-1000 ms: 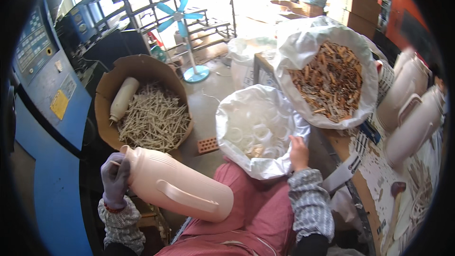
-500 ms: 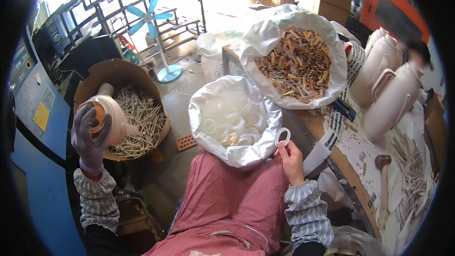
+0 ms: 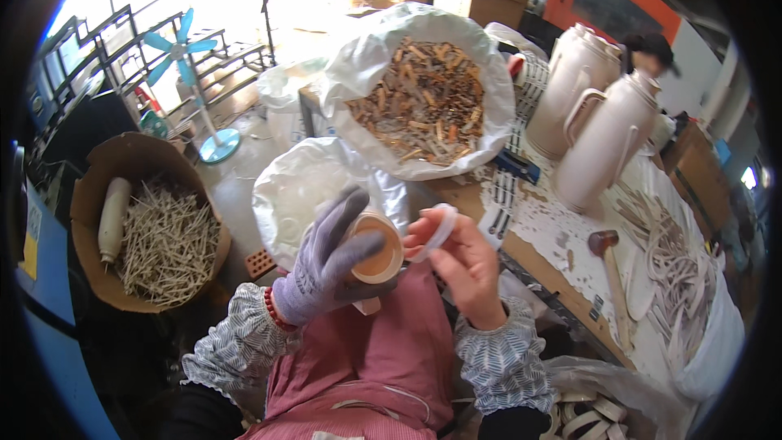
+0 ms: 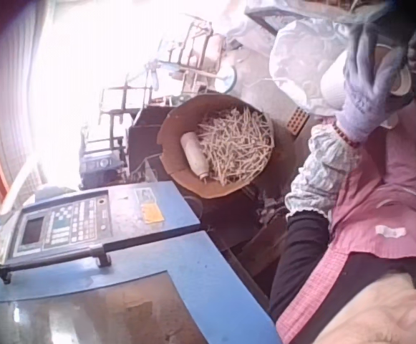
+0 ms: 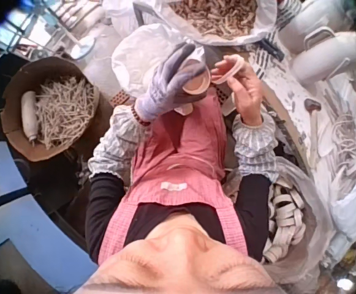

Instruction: The person sits on the floor and assembles cylindrical containers by attaching handles and applying adhesive tape to the body. The person repeatedly picks up containers, attaches handles, and wraps tape around the containers.

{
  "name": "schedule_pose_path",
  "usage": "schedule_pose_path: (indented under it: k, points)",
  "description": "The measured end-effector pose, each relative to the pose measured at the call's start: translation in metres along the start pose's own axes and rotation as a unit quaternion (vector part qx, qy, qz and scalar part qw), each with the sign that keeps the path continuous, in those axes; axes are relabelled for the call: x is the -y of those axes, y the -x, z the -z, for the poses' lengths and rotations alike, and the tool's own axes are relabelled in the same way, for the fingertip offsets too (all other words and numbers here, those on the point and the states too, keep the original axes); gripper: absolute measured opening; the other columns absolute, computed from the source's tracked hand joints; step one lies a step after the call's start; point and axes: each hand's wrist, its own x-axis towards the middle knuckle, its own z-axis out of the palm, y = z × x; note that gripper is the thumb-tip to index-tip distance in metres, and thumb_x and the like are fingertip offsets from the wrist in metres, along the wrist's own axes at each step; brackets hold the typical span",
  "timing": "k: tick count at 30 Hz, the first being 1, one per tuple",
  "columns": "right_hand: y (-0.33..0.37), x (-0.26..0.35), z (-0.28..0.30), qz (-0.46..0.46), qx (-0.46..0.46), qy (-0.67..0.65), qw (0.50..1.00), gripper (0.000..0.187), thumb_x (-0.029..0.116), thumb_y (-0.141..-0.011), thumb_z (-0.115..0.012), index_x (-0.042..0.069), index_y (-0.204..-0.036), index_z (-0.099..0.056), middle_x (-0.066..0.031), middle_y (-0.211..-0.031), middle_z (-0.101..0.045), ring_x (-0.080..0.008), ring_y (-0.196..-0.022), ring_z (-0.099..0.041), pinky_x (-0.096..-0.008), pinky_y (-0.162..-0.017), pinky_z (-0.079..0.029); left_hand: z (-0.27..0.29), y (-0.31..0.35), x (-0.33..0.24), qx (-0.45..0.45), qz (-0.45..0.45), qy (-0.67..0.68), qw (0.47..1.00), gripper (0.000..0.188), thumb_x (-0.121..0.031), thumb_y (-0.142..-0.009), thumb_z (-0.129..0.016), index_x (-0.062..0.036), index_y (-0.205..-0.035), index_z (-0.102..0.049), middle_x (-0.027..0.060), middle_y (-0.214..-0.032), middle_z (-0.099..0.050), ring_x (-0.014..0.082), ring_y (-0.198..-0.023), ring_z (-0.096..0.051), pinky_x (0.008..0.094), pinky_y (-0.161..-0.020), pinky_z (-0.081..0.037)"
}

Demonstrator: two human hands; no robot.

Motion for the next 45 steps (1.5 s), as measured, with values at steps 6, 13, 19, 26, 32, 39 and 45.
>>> schedule_pose_path:
  k: [6,13,19,26,32,39,45]
  points:
    - [-0.008,-0.002,-0.010,0.092,0.070,0.451,0.885,0.024,-0.012,-0.082,-0.051,0.000,-0.102,-0.055,-0.0155,-0.101,-0.061,-0.0275,-0.088,-0.065,-0.0339,-0.076,-0.052,-0.027,-0.001,0.009,0.113,0.094,-0.041,0.988,0.095,-0.037,-0.056,-0.085,-0.0040,-0.135,-0.046,0.0169,-0.130,-0.054,0.0338,-0.125,-0.050,0.0568,-0.112,-0.023]
    - [-0.003,-0.011,-0.010,0.078,0.185,0.586,0.785,0.005,0.006,-0.081,-0.056,0.006,-0.086,-0.056,-0.0116,-0.081,-0.059,-0.0318,-0.077,-0.063,-0.0404,-0.062,-0.052,-0.033,0.006,0.010,0.121,0.094,0.057,0.987,0.098,-0.033,-0.053,-0.085,-0.0052,-0.138,-0.044,0.0134,-0.123,-0.059,0.0323,-0.118,-0.054,0.0541,-0.109,-0.030]
    - [0.011,-0.016,-0.017,0.122,0.140,0.597,0.781,0.009,0.007,-0.076,-0.062,0.007,-0.085,-0.063,-0.0096,-0.080,-0.060,-0.0315,-0.077,-0.062,-0.0381,-0.067,-0.051,-0.025,0.005,0.004,0.131,0.054,0.077,0.987,0.091,-0.031,-0.055,-0.084,-0.0059,-0.135,-0.047,0.0112,-0.118,-0.061,0.0309,-0.111,-0.058,0.0494,-0.103,-0.038]
    - [0.004,-0.013,0.003,0.028,0.259,0.521,0.813,0.011,0.017,-0.076,-0.064,0.010,-0.083,-0.070,-0.0118,-0.081,-0.066,-0.0298,-0.075,-0.065,-0.0394,-0.069,-0.053,-0.022,0.003,0.008,0.218,0.013,0.108,0.970,0.089,-0.036,-0.059,-0.084,-0.0052,-0.134,-0.048,0.0121,-0.120,-0.061,0.0325,-0.110,-0.059,0.0474,-0.099,-0.043]
    - [0.018,-0.021,0.002,0.046,0.141,0.671,0.727,0.016,0.022,-0.077,-0.065,0.006,-0.079,-0.069,-0.0138,-0.077,-0.067,-0.0304,-0.070,-0.066,-0.0414,-0.064,-0.053,-0.031,0.001,-0.006,0.242,0.026,0.025,0.970,0.089,-0.036,-0.061,-0.083,-0.0121,-0.138,-0.046,0.0109,-0.124,-0.059,0.0311,-0.118,-0.054,0.0446,-0.099,-0.040]
    - [0.011,-0.006,0.027,-0.065,0.275,0.485,0.827,0.021,0.011,-0.075,-0.065,0.005,-0.095,-0.071,-0.0149,-0.089,-0.068,-0.0305,-0.078,-0.067,-0.0353,-0.073,-0.053,-0.034,-0.014,-0.006,0.280,0.017,0.086,0.956,0.079,-0.035,-0.063,-0.084,-0.0124,-0.131,-0.052,0.0101,-0.121,-0.060,0.0299,-0.115,-0.055,0.0442,-0.097,-0.041]
    - [0.002,0.036,0.053,-0.063,0.010,0.220,0.973,0.023,0.008,-0.093,-0.056,0.002,-0.114,-0.065,-0.0059,-0.092,-0.069,-0.0121,-0.085,-0.063,-0.0265,-0.080,-0.050,0.027,-0.044,0.032,0.185,0.116,0.079,0.973,0.044,-0.023,-0.066,-0.088,-0.0078,-0.097,-0.061,0.0077,-0.105,-0.065,0.0188,-0.090,-0.064,0.0319,-0.079,-0.052]
